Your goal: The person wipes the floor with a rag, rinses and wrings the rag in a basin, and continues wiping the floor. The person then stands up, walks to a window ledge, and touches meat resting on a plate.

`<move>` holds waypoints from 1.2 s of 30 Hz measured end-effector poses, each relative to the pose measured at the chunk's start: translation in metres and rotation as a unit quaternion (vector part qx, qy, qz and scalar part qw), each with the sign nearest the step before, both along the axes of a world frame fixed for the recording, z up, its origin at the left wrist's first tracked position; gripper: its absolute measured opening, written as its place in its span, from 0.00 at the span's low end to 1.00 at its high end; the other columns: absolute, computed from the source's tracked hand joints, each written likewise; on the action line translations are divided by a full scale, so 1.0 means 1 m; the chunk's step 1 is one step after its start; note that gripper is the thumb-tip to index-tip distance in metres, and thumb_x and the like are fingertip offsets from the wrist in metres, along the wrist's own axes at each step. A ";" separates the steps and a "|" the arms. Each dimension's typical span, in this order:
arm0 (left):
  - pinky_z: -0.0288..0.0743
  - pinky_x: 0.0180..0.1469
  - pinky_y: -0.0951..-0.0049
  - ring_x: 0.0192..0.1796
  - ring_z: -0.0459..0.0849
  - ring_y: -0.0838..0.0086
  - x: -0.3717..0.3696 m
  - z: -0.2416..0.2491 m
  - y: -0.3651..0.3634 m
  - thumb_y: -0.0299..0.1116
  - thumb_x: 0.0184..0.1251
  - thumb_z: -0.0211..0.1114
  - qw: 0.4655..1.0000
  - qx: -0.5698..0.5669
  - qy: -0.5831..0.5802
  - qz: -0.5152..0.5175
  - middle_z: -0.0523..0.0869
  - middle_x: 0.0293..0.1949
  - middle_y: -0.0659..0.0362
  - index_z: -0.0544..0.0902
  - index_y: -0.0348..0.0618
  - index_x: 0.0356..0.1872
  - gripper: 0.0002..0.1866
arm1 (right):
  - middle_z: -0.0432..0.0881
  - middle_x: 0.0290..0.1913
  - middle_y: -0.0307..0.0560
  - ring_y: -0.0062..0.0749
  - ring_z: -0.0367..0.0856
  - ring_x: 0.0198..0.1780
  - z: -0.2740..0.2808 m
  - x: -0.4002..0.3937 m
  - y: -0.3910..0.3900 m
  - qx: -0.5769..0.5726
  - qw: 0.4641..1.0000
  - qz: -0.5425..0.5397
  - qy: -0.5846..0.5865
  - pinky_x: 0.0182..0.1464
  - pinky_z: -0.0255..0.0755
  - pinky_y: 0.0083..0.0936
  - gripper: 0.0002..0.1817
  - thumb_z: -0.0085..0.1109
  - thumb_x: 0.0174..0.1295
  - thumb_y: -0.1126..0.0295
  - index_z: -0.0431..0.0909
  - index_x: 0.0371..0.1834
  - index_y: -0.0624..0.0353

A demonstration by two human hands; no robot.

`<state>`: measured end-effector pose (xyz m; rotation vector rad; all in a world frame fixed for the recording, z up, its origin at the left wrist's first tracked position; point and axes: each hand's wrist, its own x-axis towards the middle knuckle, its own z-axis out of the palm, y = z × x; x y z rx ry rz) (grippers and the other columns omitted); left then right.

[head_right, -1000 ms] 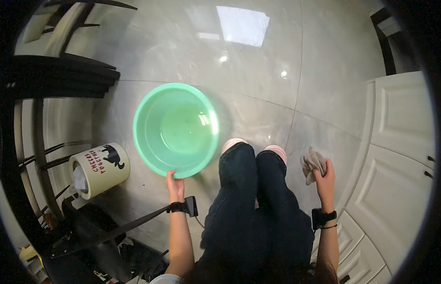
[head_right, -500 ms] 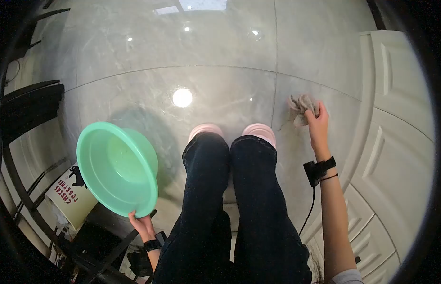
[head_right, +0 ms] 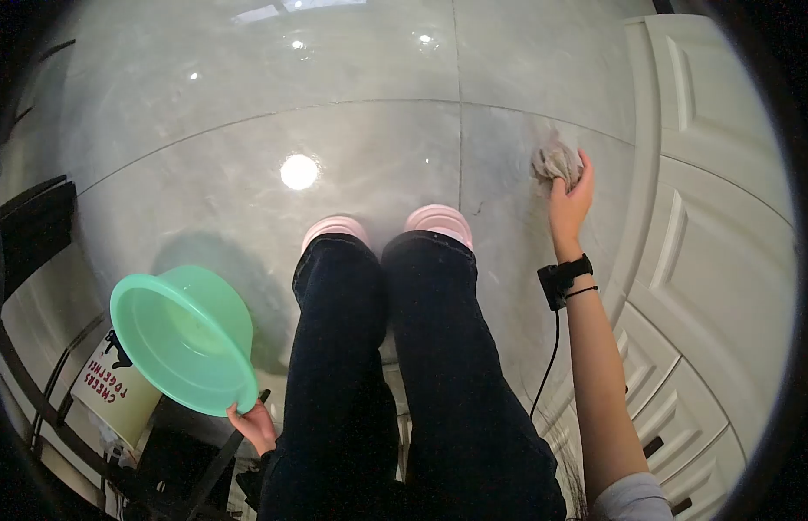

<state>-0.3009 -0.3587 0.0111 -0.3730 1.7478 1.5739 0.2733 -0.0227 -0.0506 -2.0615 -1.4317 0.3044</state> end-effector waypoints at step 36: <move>0.73 0.54 0.67 0.51 0.80 0.71 0.066 -0.048 0.041 0.50 0.79 0.48 0.977 -0.016 -0.098 -0.190 0.82 0.50 0.58 0.76 0.48 0.45 0.17 | 0.75 0.53 0.53 0.49 0.74 0.54 -0.001 -0.013 -0.012 -0.224 0.950 0.218 0.026 0.60 0.68 0.36 0.29 0.46 0.53 0.79 0.76 0.62 0.54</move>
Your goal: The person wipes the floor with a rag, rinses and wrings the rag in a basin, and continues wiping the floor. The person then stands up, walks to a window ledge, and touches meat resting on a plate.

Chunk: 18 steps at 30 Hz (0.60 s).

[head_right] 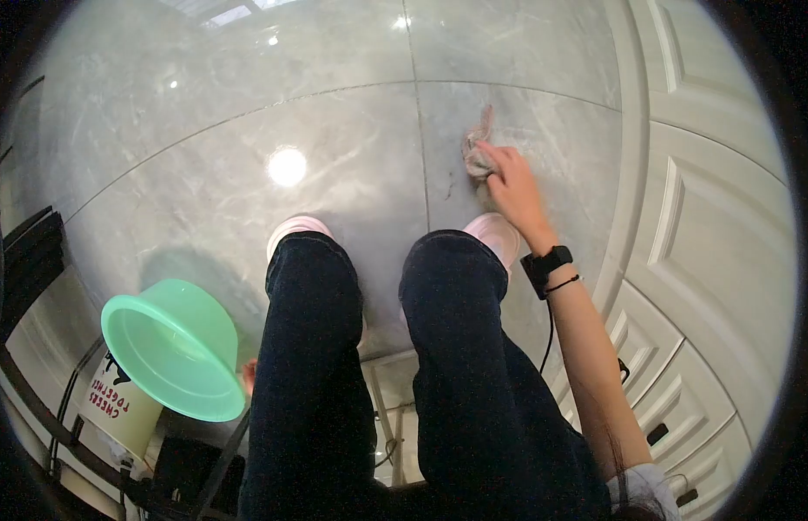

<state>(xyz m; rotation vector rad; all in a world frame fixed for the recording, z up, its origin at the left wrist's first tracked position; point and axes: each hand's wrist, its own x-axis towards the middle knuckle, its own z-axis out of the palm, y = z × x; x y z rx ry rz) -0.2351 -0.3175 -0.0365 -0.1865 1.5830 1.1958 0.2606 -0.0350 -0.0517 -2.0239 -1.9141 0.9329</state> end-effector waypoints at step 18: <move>0.74 0.56 0.69 0.51 0.81 0.71 0.008 0.004 0.030 0.53 0.78 0.51 0.996 0.000 -0.036 -0.077 0.83 0.49 0.59 0.76 0.48 0.48 0.19 | 0.65 0.67 0.55 0.48 0.71 0.62 0.007 -0.022 -0.016 -0.078 0.993 0.024 0.089 0.61 0.68 0.33 0.35 0.50 0.51 0.73 0.67 0.69 0.57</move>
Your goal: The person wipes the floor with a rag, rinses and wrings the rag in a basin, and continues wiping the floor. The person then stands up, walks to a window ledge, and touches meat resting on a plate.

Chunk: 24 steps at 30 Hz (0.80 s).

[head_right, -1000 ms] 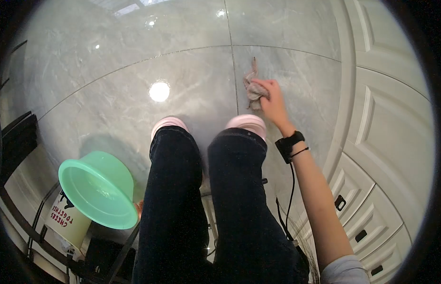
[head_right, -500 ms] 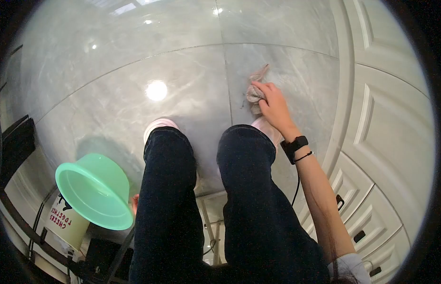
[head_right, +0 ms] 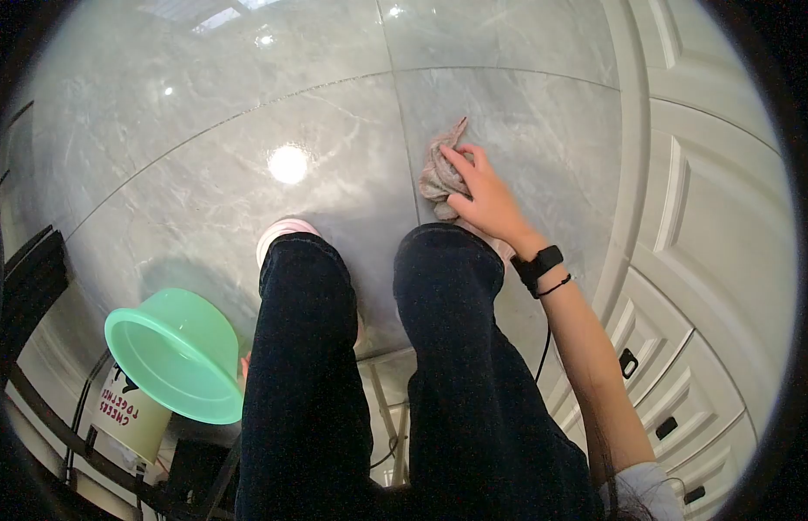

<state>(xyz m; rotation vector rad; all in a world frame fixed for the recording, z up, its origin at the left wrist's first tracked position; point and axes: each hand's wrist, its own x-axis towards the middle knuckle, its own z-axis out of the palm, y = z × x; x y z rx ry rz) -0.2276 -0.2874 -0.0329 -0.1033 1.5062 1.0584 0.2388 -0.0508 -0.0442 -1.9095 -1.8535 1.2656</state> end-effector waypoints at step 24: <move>0.74 0.57 0.68 0.51 0.82 0.69 0.014 0.000 0.017 0.54 0.76 0.53 1.000 -0.018 0.018 -0.011 0.83 0.49 0.57 0.74 0.47 0.54 0.22 | 0.76 0.50 0.51 0.49 0.75 0.53 -0.013 -0.036 -0.016 0.135 0.979 0.108 -0.111 0.53 0.72 0.39 0.30 0.69 0.43 0.77 0.73 0.54 0.60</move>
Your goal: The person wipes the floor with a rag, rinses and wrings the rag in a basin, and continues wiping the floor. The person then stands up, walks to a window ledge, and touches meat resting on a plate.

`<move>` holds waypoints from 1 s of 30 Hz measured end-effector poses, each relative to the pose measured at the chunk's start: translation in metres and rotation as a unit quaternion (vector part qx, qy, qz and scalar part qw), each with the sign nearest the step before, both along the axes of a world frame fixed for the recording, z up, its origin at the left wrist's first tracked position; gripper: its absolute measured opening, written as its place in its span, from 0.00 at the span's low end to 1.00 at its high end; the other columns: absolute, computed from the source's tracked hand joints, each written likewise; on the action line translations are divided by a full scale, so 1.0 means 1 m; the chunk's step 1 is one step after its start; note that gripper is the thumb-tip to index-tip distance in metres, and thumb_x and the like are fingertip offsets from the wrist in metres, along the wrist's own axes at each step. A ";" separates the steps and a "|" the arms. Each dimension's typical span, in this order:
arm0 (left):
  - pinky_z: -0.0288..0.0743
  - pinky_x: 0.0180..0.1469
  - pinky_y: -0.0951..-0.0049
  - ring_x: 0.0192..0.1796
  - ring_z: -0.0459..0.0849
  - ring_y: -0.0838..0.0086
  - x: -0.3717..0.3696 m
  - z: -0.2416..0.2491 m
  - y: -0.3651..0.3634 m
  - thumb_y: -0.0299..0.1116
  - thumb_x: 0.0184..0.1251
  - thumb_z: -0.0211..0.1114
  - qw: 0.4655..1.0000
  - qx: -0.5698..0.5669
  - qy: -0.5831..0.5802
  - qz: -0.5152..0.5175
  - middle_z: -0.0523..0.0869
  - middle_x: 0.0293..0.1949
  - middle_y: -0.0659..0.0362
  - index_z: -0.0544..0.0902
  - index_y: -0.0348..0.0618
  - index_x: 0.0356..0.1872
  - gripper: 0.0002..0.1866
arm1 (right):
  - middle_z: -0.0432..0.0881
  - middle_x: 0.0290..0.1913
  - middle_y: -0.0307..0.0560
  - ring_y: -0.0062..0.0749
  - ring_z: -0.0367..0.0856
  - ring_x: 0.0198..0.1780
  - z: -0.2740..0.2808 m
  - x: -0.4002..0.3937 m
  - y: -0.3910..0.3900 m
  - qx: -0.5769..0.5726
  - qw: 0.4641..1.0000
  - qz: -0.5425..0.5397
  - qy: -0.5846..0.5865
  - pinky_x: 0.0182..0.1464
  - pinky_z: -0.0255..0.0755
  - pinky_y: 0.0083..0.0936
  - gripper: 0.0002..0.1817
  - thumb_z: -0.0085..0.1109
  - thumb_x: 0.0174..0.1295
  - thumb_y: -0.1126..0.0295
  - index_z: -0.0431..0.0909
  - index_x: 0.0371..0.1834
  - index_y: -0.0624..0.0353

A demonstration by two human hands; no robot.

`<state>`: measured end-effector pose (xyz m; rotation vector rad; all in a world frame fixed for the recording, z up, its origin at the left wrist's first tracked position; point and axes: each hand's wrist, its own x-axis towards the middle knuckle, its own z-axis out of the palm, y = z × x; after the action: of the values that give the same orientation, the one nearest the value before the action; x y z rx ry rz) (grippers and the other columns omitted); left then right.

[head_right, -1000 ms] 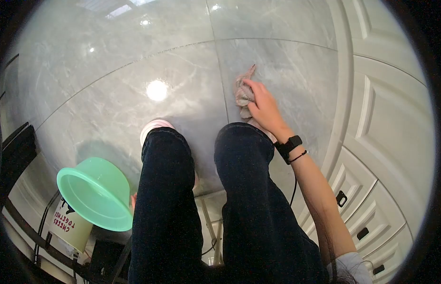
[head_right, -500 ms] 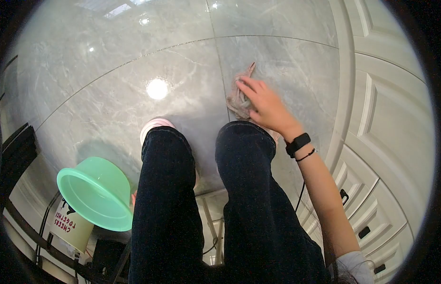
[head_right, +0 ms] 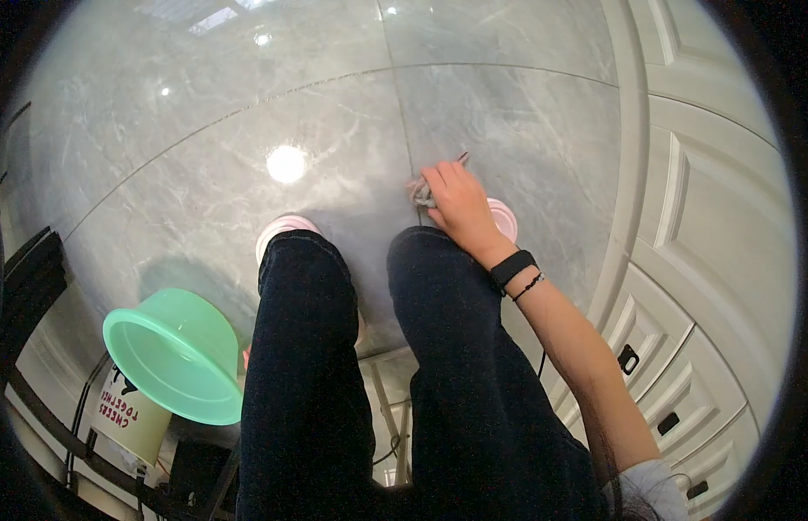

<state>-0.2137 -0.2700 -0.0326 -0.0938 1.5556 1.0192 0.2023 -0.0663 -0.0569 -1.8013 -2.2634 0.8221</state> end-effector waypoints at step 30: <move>0.65 0.68 0.65 0.67 0.71 0.65 0.069 0.121 0.187 0.34 0.64 0.70 0.924 0.139 0.243 -0.261 0.71 0.66 0.49 0.57 0.34 0.73 0.41 | 0.77 0.56 0.54 0.52 0.78 0.56 0.114 -0.220 0.024 -0.066 0.840 -0.038 0.537 0.57 0.72 0.38 0.37 0.66 0.51 0.79 0.66 0.68 0.58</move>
<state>-0.1450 -0.0825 0.0886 0.7875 1.7197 0.8501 -0.0173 -0.0421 0.0573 -0.9691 -1.3827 1.4900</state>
